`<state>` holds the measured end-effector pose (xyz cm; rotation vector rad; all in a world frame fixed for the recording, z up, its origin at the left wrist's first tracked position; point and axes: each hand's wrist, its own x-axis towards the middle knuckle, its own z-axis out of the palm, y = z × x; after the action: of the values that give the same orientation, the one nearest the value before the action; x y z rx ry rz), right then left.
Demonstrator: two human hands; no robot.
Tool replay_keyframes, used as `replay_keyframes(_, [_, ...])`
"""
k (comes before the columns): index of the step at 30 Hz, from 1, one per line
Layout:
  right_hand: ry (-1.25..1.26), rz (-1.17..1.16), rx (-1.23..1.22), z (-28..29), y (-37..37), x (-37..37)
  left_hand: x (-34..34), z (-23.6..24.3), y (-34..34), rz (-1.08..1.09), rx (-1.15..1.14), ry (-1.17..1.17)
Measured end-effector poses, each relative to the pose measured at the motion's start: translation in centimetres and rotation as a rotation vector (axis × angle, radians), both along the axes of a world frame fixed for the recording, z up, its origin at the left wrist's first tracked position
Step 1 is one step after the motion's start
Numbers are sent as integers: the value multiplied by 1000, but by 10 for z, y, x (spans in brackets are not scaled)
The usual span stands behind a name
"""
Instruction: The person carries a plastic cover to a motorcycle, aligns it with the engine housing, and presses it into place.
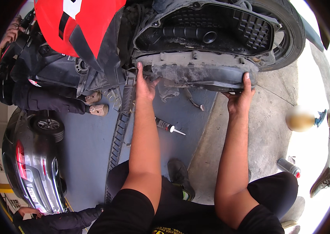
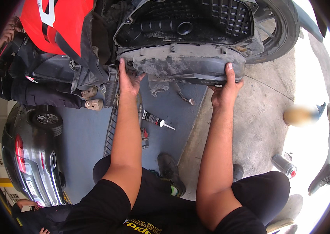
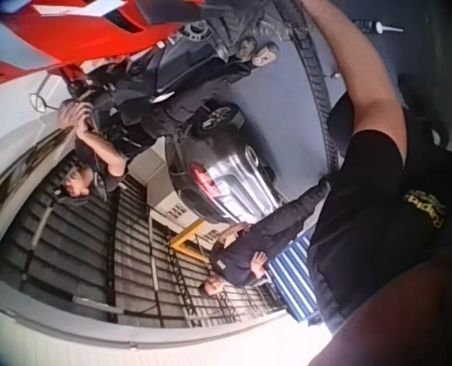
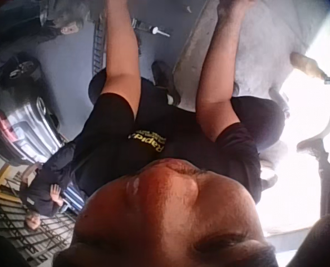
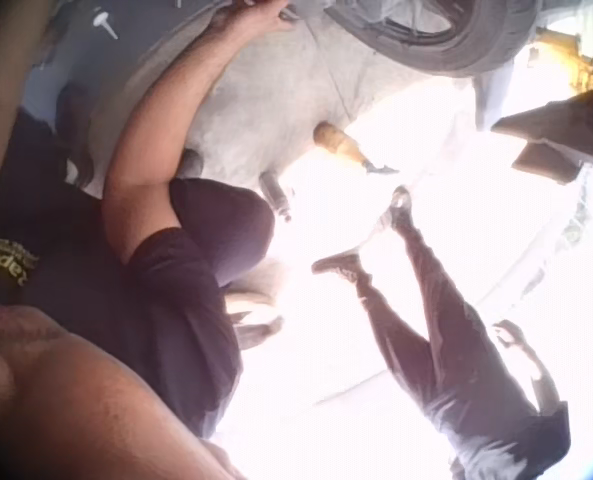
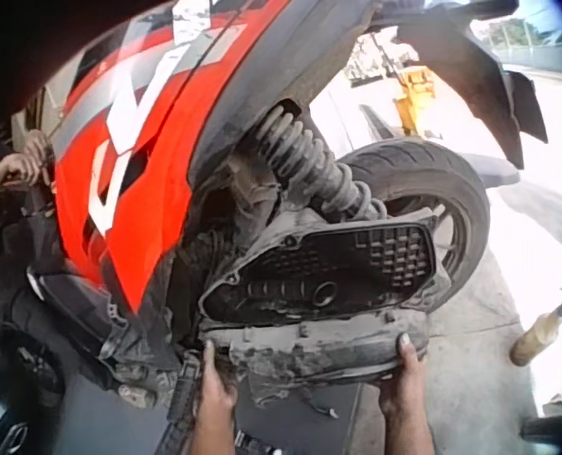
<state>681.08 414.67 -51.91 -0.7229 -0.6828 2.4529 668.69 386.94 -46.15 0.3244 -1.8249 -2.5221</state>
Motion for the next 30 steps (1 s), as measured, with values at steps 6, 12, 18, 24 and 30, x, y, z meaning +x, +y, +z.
replay_keyframes(6, [-64, -2, 7, -3, 0, 0, 4, 3, 21, 109, -148, -14])
replay_keyframes(12, [-43, 102, 77, -6, 4, -1, -4, 4, 19, 114, -302, -44])
replay_keyframes(18, [-13, 63, 91, -3, 4, 1, 7, 14, 26, 50, -262, -78])
replay_keyframes(24, [17, 63, 104, 2, 4, 1, 0, 10, 24, 87, -238, -107])
replay_keyframes(30, [11, 80, 100, 1, -2, 1, -6, 5, 17, 104, -257, -48])
